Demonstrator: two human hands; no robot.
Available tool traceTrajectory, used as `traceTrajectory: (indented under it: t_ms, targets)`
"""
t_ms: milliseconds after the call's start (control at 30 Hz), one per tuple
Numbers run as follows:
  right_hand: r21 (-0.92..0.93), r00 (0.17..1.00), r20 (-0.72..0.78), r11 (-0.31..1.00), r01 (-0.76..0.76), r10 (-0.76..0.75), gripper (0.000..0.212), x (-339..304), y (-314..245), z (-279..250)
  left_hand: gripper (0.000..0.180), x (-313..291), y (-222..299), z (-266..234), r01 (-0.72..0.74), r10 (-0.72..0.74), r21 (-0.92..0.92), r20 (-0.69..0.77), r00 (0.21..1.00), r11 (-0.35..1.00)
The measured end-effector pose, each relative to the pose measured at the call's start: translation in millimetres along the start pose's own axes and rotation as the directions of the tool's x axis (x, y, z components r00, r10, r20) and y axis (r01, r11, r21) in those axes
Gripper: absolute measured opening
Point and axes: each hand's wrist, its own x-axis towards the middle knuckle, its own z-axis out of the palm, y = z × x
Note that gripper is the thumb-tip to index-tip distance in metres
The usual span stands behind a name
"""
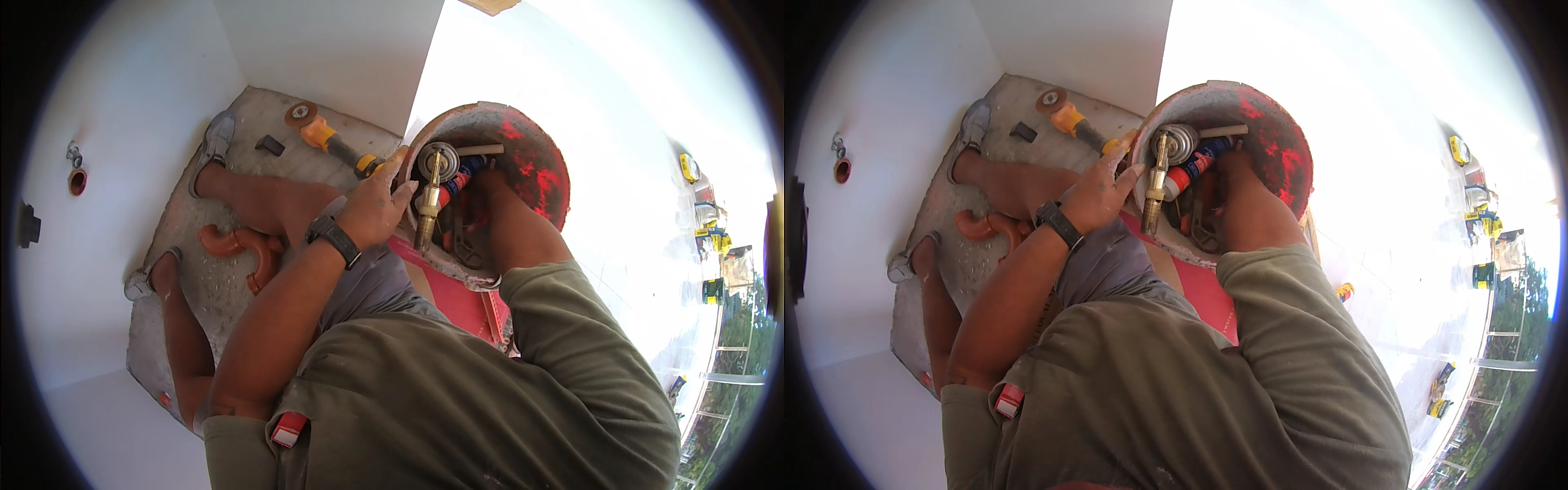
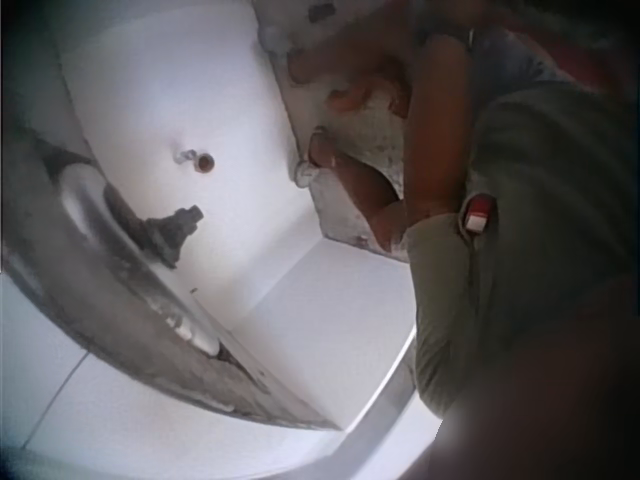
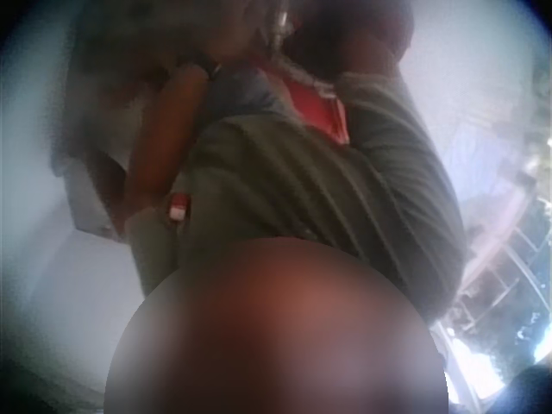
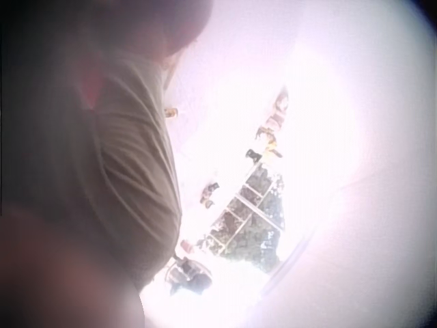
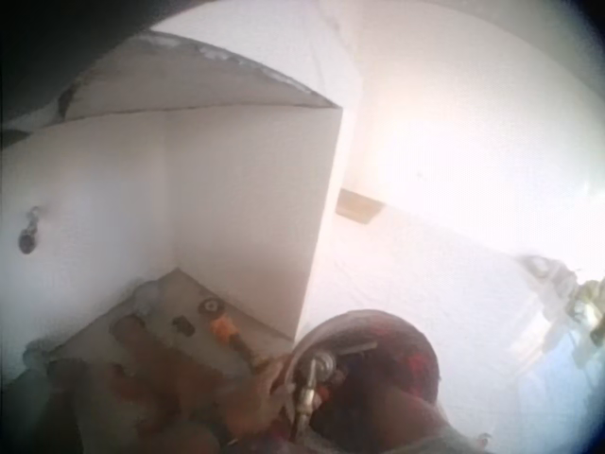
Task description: The person retrieves a blowtorch and hammer from a bucket, then uses the hammer to tap a pipe fitting into a wall opening. They ignite the blowtorch to heat the fitting and use a wrench to tighten it, completing the installation.
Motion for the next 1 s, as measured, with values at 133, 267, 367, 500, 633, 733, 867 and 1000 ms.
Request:
traceTrajectory:
  t_ms: [133, 267, 367, 500, 633, 733, 867, 1000]
  targets:
    - [0.006, 1.0, 0.0, 1.0, -0.004, 0.004, 0.035, 0, 2, 2, 0.06, -1, -1, -1, 0.004, -0.005, 0.013, 0.019, 1.0, 1.0]
    - [0.009, 1.0, 0.005, 1.0, -0.018, 0.018, 0.036, -1, 5, 3, 0.06, -2, -1, -1, 0.013, -0.013, 0.032, 0.006, 1.0, 0.999]
    - [0.011, 1.0, 0.007, 1.0, -0.022, 0.022, 0.037, 0, 9, 1, 0.06, -1, -4, 1, -0.016, 0.016, -0.003, -0.005, 1.0, 1.0]
    - [0.017, 1.0, 0.007, 1.0, -0.02, 0.02, 0.038, 1, 14, -3, 0.058, 1, -6, 3, -0.027, 0.027, -0.041, -0.016, 1.0, 0.999]
    - [0.035, 1.0, 0.006, 0.999, -0.015, 0.015, 0.039, 4, 16, -11, 0.055, 2, -4, 3, 0.069, -0.069, -0.006, 0.03, 0.997, 0.998]
    - [0.039, 1.0, 0.009, 0.999, -0.007, 0.007, 0.04, 9, 17, -19, 0.054, 4, -2, 3, 0.065, -0.065, 0.009, 0.03, 0.997, 0.998]
    - [0.061, 1.0, 0.014, 0.998, 0.003, -0.004, 0.041, 14, 23, -29, 0.053, 7, -4, 6, 0.055, -0.055, 0.004, 0.006, 0.998, 0.998]
    - [-0.001, 1.0, 0.013, 1.0, 0.005, -0.005, 0.042, 6, 21, -38, 0.053, 7, -9, 8, 0.059, -0.059, 0.013, 0.007, 0.998, 0.998]
